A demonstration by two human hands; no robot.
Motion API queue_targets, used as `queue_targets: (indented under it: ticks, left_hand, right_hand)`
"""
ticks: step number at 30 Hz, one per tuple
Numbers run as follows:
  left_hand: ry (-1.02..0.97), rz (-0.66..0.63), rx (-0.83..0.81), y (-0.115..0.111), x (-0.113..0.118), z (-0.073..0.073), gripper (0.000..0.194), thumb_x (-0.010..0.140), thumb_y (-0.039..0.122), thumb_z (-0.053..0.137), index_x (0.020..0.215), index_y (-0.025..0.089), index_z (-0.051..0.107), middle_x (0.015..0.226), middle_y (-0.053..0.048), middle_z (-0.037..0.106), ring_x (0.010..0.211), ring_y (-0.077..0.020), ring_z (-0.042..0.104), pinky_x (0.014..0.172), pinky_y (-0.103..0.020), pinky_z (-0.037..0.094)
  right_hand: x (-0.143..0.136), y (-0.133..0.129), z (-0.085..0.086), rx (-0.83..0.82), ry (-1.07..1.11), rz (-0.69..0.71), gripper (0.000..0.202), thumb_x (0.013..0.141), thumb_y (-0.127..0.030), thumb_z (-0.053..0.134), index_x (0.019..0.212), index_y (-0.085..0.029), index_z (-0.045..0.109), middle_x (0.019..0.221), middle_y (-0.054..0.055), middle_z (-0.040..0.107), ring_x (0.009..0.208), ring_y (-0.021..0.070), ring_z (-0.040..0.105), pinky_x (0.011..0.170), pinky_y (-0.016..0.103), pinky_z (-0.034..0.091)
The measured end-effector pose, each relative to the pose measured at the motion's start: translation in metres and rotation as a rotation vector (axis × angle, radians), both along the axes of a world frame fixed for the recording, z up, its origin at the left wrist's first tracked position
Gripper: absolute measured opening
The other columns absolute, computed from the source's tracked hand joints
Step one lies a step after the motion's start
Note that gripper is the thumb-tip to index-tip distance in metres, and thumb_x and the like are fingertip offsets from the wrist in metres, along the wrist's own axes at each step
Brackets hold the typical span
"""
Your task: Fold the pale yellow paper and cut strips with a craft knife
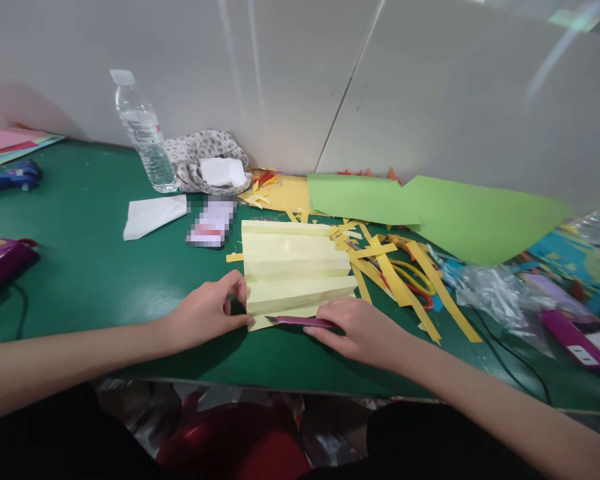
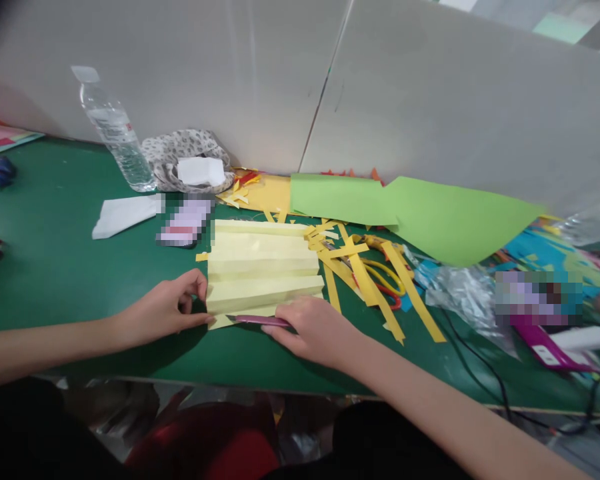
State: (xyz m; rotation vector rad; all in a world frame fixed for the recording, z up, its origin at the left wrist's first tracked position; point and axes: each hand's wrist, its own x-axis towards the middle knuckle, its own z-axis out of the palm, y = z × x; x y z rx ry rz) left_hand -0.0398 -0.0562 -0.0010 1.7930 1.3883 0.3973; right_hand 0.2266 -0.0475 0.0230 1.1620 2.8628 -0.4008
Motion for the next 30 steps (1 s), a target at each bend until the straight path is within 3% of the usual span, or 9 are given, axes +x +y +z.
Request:
queue_targets:
  ticks: [7, 14, 23, 30]
  left_hand:
    - [-0.053, -0.047, 0.023, 0.006, -0.004, -0.003, 0.022, 0.075, 0.027, 0.058, 0.077, 0.023, 0.036, 0.056, 0.011, 0.047, 0.041, -0.0075, 0.046, 0.043, -0.019, 0.033]
    - [-0.042, -0.057, 0.102, 0.009, -0.004, -0.006, 0.021, 0.074, 0.028, 0.058, 0.076, 0.023, 0.037, 0.058, 0.010, 0.047, 0.047, -0.0085, 0.046, 0.045, -0.019, 0.030]
    - [-0.015, -0.088, 0.162, 0.016, -0.001, -0.005, 0.023, 0.074, 0.029, 0.059, 0.075, 0.022, 0.036, 0.054, 0.010, 0.044, 0.047, -0.0085, 0.046, 0.045, -0.018, 0.030]
    - [-0.077, -0.133, 0.033, 0.018, -0.007, -0.010, 0.024, 0.078, 0.037, 0.056, 0.081, 0.023, 0.036, 0.043, 0.013, 0.043, 0.033, -0.0089, 0.047, 0.038, -0.018, 0.031]
  right_hand:
    - [0.008, 0.008, 0.009, -0.006, -0.071, -0.009, 0.042, 0.092, -0.043, 0.038, 0.077, -0.016, 0.065, 0.064, 0.006, 0.062, 0.062, 0.0171, 0.056, 0.059, 0.027, 0.033]
    - [0.022, 0.016, 0.008, 0.007, -0.081, -0.054, 0.046, 0.093, -0.045, 0.034, 0.071, -0.017, 0.063, 0.060, 0.004, 0.060, 0.055, 0.0140, 0.051, 0.055, 0.025, 0.028]
    - [-0.001, 0.013, 0.013, 0.044, -0.098, -0.033, 0.046, 0.094, -0.041, 0.033, 0.073, -0.016, 0.066, 0.059, 0.004, 0.061, 0.053, 0.0125, 0.050, 0.052, 0.025, 0.022]
    - [-0.018, 0.015, 0.012, 0.064, -0.156, -0.051, 0.049, 0.093, -0.042, 0.032, 0.075, -0.016, 0.068, 0.060, 0.005, 0.063, 0.052, 0.0125, 0.049, 0.050, 0.026, 0.019]
